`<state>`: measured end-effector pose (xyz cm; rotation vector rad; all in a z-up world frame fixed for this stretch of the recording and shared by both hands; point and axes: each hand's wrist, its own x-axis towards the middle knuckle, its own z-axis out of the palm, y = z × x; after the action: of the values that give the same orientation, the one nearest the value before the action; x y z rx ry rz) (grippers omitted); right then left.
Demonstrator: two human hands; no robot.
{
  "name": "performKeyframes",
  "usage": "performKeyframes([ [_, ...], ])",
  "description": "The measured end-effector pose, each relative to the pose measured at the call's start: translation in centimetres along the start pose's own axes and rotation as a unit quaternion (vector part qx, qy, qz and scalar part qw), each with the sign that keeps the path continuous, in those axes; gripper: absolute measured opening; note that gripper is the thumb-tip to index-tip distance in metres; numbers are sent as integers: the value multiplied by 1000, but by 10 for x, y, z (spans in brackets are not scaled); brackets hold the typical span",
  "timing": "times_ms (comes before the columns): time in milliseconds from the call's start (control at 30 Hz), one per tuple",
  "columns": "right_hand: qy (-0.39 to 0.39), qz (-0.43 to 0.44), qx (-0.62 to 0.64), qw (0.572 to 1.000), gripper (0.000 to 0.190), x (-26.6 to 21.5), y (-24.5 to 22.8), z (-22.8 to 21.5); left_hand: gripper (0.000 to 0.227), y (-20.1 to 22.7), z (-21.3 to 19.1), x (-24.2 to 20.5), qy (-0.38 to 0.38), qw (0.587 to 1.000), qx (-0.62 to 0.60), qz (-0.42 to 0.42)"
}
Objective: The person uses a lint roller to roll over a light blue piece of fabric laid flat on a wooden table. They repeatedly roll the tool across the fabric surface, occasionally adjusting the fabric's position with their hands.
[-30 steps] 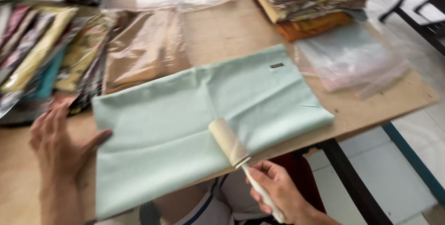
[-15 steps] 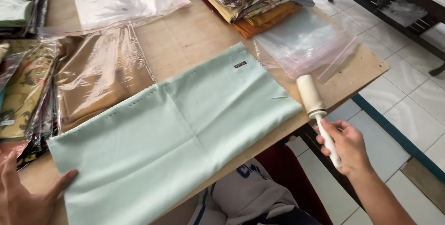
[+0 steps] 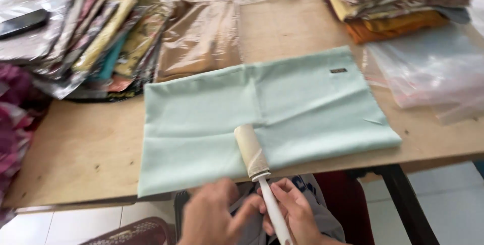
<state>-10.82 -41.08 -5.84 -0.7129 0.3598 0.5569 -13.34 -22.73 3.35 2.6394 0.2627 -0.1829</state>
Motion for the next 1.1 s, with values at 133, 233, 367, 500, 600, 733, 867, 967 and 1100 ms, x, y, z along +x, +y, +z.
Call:
performKeyframes([
  [133,5,-10,33,999,19,-6,21,7,75,-5,19,-8,-147,989,-17,-9],
  [233,0,5,75,997,41,11,54,-31,66,-19,28,-9,-152,985,-62,-54],
  [367,-116,60,-404,905,26,2,22,-18,43,-37,25,-14,-103,985,-94,-97],
  [500,-146,-493,-551,658,38,-13,-47,24,36,-59,33,-16,-101,985,-22,-141],
  [600,22,-509,-601,615,22,-23,-90,48,28,-52,-10,-16,-135,936,-48,-320],
  [733,1,-589,-648,482,30,51,-130,-14,41,-92,-26,-29,-47,924,-47,-378],
  [867,76,-420,-828,364,74,85,-140,-39,43,-101,-57,-40,19,896,-30,-442],
  [967,93,-299,-870,382,83,88,-140,-34,42,-97,-59,-37,78,896,-19,-437],
  [1100,85,-279,-878,379,82,84,-143,-29,24,-113,21,-5,221,938,128,-234],
])
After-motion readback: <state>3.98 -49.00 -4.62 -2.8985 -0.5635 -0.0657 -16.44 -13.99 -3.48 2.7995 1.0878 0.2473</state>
